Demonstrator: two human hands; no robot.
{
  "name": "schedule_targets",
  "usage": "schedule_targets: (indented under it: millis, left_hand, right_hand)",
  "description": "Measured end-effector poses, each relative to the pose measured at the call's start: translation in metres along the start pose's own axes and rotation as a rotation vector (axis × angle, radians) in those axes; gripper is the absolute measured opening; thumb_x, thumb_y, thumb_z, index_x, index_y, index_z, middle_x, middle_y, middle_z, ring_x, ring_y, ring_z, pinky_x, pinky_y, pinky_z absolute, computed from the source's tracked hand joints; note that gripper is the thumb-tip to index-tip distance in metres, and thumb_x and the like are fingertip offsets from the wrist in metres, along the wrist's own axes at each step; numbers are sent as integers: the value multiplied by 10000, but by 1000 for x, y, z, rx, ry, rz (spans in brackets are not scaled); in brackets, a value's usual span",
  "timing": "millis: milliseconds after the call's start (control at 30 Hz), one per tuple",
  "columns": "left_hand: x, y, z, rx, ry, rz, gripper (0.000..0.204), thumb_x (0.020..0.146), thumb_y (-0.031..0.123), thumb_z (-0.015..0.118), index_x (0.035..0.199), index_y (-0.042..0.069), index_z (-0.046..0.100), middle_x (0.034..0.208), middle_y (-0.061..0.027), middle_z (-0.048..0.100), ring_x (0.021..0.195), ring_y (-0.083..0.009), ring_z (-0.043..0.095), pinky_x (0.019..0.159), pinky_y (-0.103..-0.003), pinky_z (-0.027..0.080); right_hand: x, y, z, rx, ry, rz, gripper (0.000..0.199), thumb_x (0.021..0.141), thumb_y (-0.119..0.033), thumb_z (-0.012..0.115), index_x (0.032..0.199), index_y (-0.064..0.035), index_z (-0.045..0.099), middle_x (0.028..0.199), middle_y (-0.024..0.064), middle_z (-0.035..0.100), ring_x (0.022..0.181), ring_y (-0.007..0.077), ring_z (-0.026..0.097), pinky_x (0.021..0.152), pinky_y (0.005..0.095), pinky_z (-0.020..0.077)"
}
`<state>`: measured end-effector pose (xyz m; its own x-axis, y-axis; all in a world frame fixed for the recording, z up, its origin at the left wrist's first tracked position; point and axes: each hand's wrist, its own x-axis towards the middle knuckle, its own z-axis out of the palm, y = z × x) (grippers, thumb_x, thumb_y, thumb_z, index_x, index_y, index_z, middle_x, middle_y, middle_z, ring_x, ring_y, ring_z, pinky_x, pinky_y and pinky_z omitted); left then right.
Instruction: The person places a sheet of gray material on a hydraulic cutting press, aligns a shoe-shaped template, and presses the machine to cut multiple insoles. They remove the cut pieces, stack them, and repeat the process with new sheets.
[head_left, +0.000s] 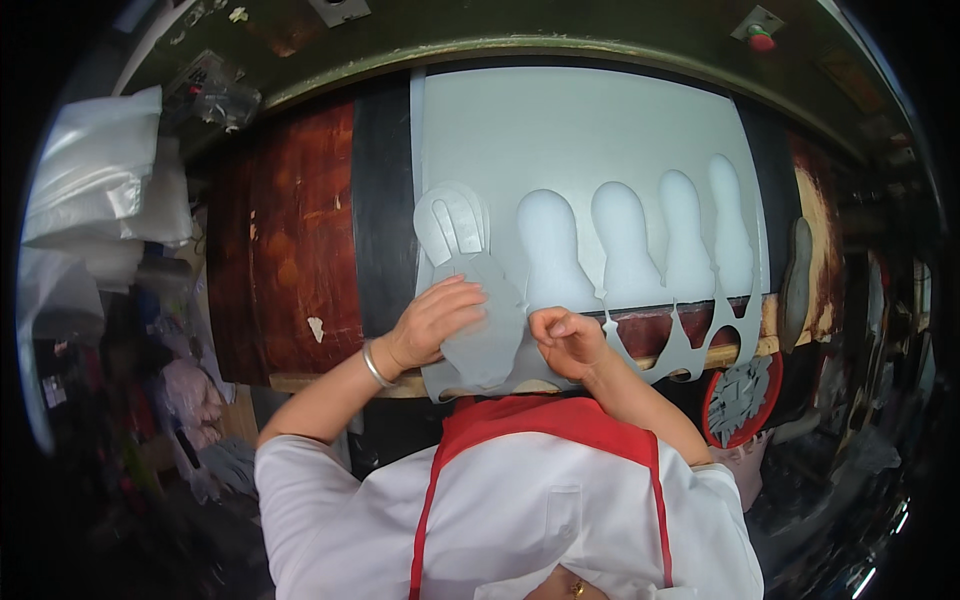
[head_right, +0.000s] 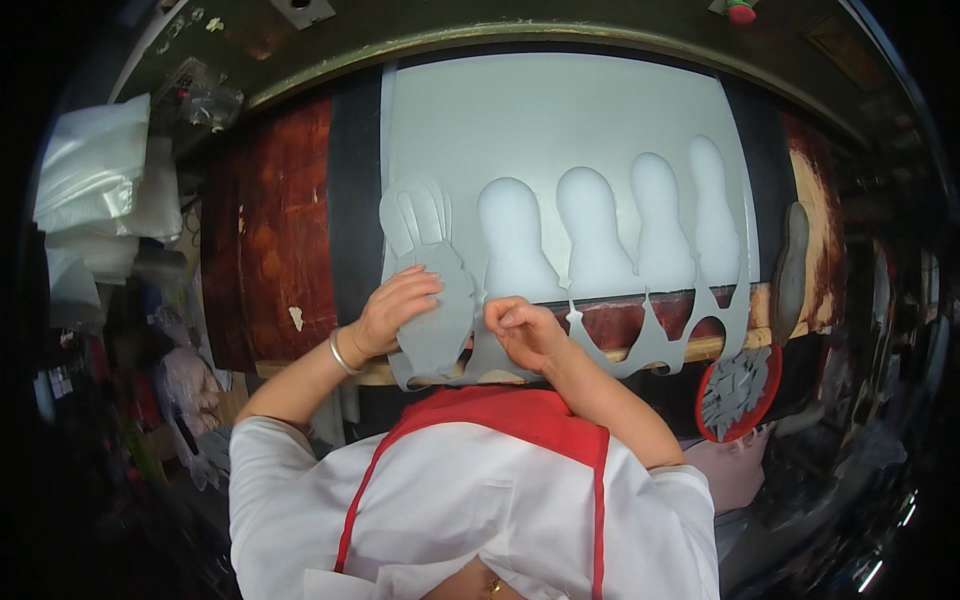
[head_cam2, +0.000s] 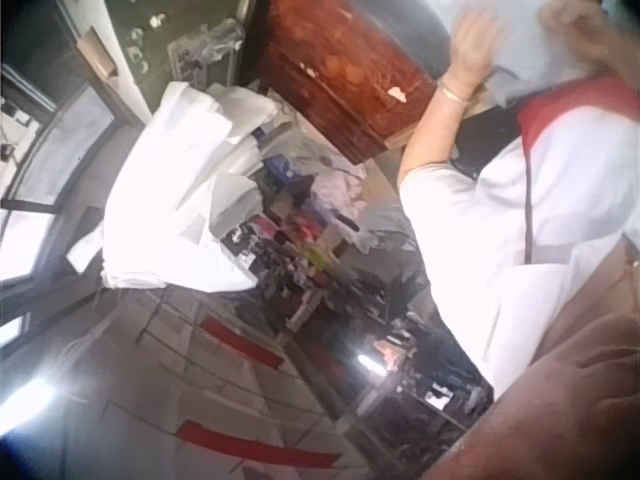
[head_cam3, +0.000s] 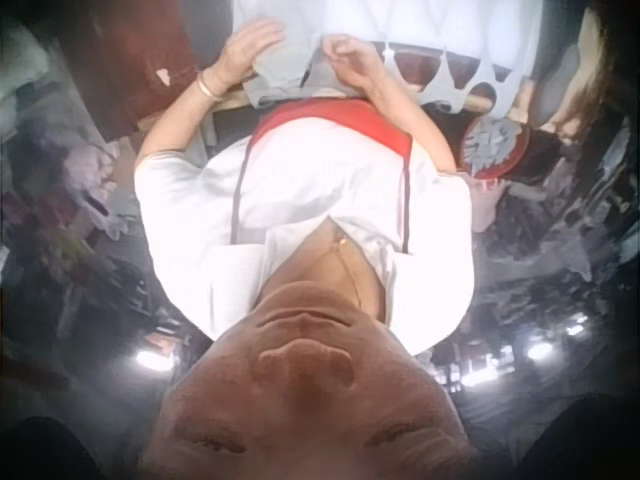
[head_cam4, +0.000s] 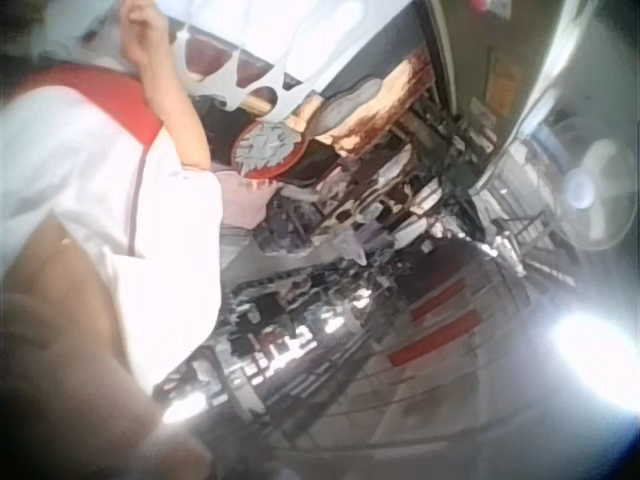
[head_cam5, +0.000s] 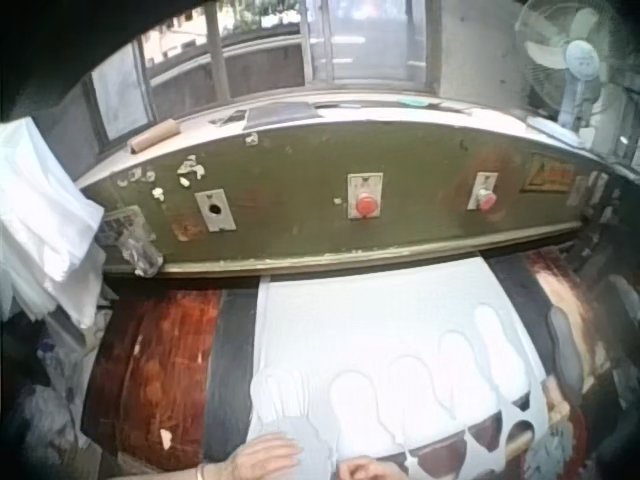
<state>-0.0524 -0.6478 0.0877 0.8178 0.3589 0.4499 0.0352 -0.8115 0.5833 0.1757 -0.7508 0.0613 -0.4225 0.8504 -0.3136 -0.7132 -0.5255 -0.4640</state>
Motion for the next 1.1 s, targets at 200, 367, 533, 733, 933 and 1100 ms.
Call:
schedule_targets:
  millis: [200, 367, 533, 733, 933, 1100]
  left_hand:
    - [32, -23, -76, -294, 1126, -503, 164, 912, 112, 585, 1004, -23, 581, 999, -79, 631, 829, -128, 549, 704, -294, 470]
    - [3, -21, -214, 472, 1427, -519, 390, 874, 262, 649, 1136, -20, 586, 750, -65, 647, 629, -152, 553, 620, -285, 479]
    - [-17, 12, -201, 1583, 792, -205, 456, 930, 385, 548, 1106, -32, 605, 1027, -114, 665, 770, -195, 649, 715, -272, 538]
    - [-75, 3, -47, 874, 145, -279, 354, 930, 138, 506, 1248, -16, 508, 1135, -219, 604, 996, -371, 602, 805, -448, 506]
    - [-77, 10, -23, 1246, -353, -362, 411, 946, 283, 476, 1220, -18, 533, 1081, -218, 624, 890, -404, 618, 775, -463, 503]
    - [1, 16, 23, 756, -157, -586, 397, 949, 294, 482, 1174, -25, 555, 1037, -200, 637, 858, -355, 622, 753, -419, 506]
  right_hand:
    - [-34, -36, 9, -668, 260, -109, 43, 813, 38, 586, 841, 9, 599, 1095, 112, 611, 854, 72, 588, 768, 226, 476]
    - [-90, -69, -11, -674, 493, -292, 58, 854, 22, 570, 886, -1, 613, 1019, 84, 636, 885, 97, 601, 803, 238, 482]
    - [-134, -82, -62, -932, 1098, -511, 126, 800, -56, 629, 920, -16, 627, 949, 101, 646, 898, 169, 616, 830, 296, 488]
    - [-177, -96, -119, -1501, 1838, -530, 442, 713, -192, 685, 1119, -50, 586, 1248, 249, 441, 1166, 406, 408, 949, 463, 397]
    - [-198, -111, -145, -1117, 1701, -563, 375, 759, -271, 677, 1061, -58, 611, 906, 207, 648, 874, 389, 619, 775, 465, 489]
    - [-199, -115, -148, -982, 1679, -635, 286, 831, -330, 610, 967, -80, 636, 850, 197, 657, 808, 400, 625, 734, 472, 494]
